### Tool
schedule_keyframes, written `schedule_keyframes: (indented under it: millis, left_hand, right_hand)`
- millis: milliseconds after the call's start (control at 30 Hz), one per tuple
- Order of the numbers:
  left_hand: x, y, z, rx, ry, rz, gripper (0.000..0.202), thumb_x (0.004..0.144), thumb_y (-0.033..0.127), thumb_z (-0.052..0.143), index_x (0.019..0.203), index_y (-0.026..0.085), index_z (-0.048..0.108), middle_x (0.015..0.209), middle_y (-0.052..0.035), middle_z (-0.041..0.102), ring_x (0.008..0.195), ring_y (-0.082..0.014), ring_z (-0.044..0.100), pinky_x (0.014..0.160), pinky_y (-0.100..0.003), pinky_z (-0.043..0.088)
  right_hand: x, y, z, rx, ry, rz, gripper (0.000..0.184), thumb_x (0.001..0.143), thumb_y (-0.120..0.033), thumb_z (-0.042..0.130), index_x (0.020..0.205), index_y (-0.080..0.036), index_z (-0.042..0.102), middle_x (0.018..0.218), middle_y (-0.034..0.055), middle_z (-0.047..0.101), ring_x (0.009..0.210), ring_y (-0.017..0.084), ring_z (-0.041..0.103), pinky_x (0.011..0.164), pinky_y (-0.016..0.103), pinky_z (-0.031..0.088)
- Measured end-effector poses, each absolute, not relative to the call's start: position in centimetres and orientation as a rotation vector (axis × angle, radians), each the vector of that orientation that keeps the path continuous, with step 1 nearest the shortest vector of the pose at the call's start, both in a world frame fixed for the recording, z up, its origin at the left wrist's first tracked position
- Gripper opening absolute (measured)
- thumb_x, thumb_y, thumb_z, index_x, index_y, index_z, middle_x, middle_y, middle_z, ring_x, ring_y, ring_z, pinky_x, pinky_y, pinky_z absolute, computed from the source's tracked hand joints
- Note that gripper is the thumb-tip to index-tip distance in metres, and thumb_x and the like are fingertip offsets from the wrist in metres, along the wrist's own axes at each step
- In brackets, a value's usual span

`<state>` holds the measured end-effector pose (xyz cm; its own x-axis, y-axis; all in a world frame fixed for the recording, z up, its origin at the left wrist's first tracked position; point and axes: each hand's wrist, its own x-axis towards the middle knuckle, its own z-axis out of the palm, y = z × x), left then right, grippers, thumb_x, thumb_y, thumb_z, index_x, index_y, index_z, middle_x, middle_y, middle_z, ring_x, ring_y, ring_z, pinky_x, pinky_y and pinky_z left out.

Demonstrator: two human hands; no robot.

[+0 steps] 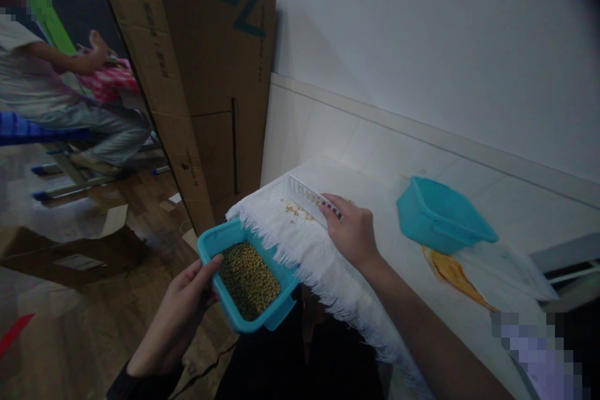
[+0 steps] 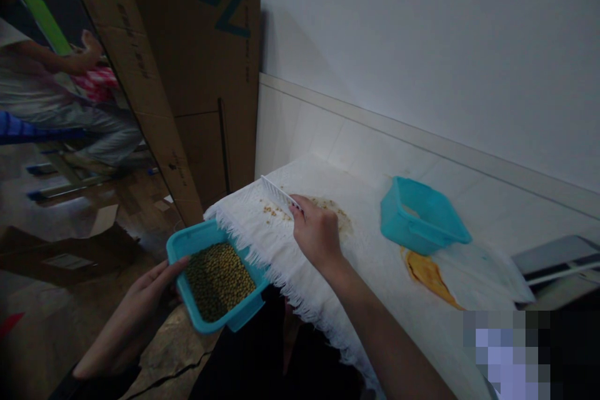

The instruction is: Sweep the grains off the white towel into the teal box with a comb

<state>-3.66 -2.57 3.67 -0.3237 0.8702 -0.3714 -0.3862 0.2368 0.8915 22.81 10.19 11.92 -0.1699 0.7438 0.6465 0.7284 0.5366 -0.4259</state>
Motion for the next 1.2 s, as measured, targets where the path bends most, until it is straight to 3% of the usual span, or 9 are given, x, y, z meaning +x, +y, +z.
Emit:
schedule_keyframes:
  millis: [267,467,833,1200]
  left_hand:
    - [-3.7,-2.8,3.7,0.508,1.364,1.373,0.043,0.07,0.058,0.09,0.077,0.021,0.07,0.064,0.0061,0.058,0.057,-0.01,0.05,0.056,-0.019,0.045]
    - [-3.6,-2.6,3.7,0.476,1.351,1.399,0.04,0.065,0.054,0.094,0.075,0.021,0.075,0.061,0.0061,0.059,0.055,-0.01,0.049,0.055,-0.019,0.046]
    - [-3.8,-2.6,3.5,0.491,1.348,1.373,0.041,0.069,0.058,0.091,0.076,0.022,0.072,0.063,0.0057,0.058,0.057,-0.0101,0.05,0.056,-0.019,0.047]
    - [-4.1,-2.3,3.0,0.499,1.39,1.378,0.047,0.065,0.062,0.092,0.075,0.022,0.069,0.061,0.006,0.057,0.054,-0.0096,0.048,0.054,-0.018,0.045]
  right_hand:
    - [22.7,10.4,12.3,-1.213,-1.963,-0.018,0.025,0.093,-0.018,0.064,0.108,-0.023,0.084,0.1,0.0075,0.086,0.081,0.024,0.081,0.078,0.034,0.063]
    - [22.5,10.4,12.3,-1.188,-1.999,0.002,0.025,0.093,-0.018,0.066,0.108,-0.024,0.084,0.1,0.007,0.086,0.082,0.023,0.081,0.078,0.034,0.063]
    - [21.9,10.1,12.6,-1.139,-2.022,0.013,0.024,0.094,-0.017,0.066,0.108,-0.023,0.084,0.101,0.0074,0.086,0.084,0.024,0.081,0.077,0.033,0.062]
    - [21.5,9.8,12.1,-1.065,-2.016,0.064,0.026,0.094,-0.014,0.065,0.109,-0.023,0.084,0.1,0.0067,0.086,0.082,0.023,0.081,0.076,0.033,0.064]
